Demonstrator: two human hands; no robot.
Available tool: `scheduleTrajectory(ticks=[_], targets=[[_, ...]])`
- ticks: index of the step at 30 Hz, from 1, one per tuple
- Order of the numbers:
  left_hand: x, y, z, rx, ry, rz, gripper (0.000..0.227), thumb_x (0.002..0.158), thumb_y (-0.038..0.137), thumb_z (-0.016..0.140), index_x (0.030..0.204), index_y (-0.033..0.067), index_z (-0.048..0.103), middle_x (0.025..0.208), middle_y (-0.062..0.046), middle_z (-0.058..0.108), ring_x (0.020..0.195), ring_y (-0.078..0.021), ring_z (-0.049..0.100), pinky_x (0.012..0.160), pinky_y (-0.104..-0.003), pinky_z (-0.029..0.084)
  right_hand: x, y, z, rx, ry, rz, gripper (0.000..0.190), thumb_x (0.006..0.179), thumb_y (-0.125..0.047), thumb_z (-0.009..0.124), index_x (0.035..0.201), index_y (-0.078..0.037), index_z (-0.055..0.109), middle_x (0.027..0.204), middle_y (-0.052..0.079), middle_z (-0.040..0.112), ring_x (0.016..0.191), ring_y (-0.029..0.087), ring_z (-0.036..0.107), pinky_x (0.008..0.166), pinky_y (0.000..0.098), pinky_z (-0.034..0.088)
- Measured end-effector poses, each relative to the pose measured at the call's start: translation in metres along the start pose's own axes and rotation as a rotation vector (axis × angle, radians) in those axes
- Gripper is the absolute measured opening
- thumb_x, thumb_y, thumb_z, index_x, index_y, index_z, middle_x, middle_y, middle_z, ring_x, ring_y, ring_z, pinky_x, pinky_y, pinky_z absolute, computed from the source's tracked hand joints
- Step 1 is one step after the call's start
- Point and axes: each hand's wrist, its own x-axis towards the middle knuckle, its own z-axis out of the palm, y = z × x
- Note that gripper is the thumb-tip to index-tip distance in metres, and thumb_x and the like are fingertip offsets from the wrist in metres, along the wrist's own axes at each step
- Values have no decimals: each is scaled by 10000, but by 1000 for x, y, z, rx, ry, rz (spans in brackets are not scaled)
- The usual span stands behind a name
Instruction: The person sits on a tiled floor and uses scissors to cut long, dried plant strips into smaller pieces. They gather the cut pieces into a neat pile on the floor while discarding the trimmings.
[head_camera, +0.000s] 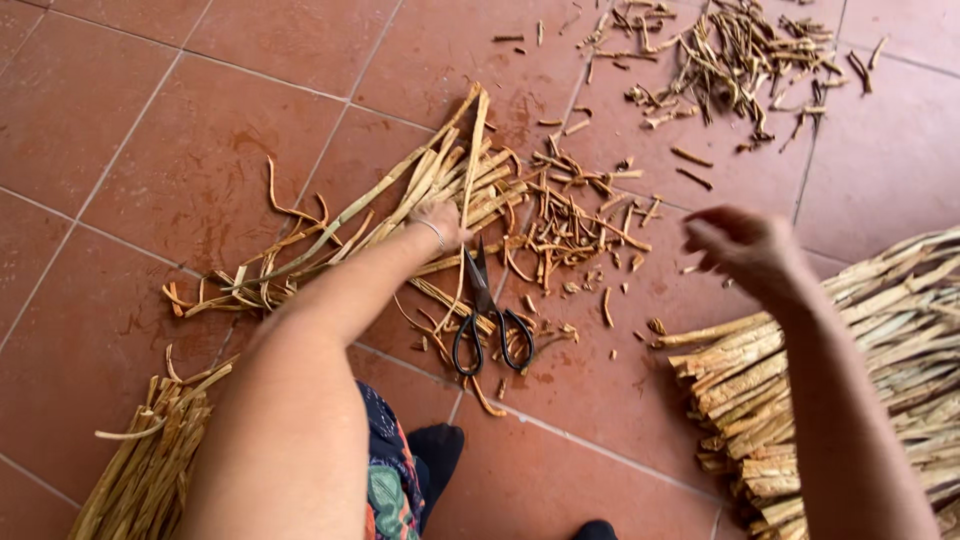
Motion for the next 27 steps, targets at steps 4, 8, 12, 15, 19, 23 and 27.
scheduleTrajectory(ticks=[4,8,12,15,19,23,27], targets=[[37,13,45,172,-40,-19,876,855,399,770,1513,37,320,1216,-237,605,1107,-334,663,929,-508,549,17,-43,55,-79,-206,-48,321,964,-269,672,1159,-28,755,909,96,773,712,147,680,655,305,582],[41,8,48,88,-12,15,639,875,223,751,1369,-42,445,1066,-191,687,883,-290,696,764,-407,578,37,-56,117,105,-190,49,413,971,-348,654,1237,-44,738,982,123,785,765,192,695,686,353,603],[7,-2,48,-549,-222,126,395,819,118,710,1202,72,623,1014,-130,724,806,-257,694,673,-398,589,43,-44,189,583,-161,181,544,966,-424,599,1388,-83,568,1172,123,744,936,213,760,780,435,658],[-41,-15,70,-515,-221,533,449,690,91,856,1095,64,665,991,-85,741,871,-213,738,748,-358,619,48,-23,225,981,-27,420,547,991,-451,526,1429,-135,434,1255,136,645,1028,310,726,833,532,614],[-106,-21,71,-563,-624,475,523,810,269,812,1261,66,640,997,-140,741,743,-198,660,675,-435,541,56,14,229,1299,173,326,379,1077,-368,586,1249,-35,532,1046,160,684,864,260,696,791,464,627],[-136,-35,11,-115,-1068,243,924,830,789,404,1524,179,371,1017,-128,753,851,-254,763,720,-492,602,70,48,194,1510,312,191,285,1096,-317,501,1064,-74,647,738,14,569,611,136,538,659,333,534],[-143,-81,-68,-87,-910,-80,1205,759,941,381,1519,10,467,1037,-310,763,918,-369,790,812,-488,663,57,75,103,1639,430,44,323,1165,-314,462,1032,-80,642,691,-4,552,517,116,419,502,277,354]])
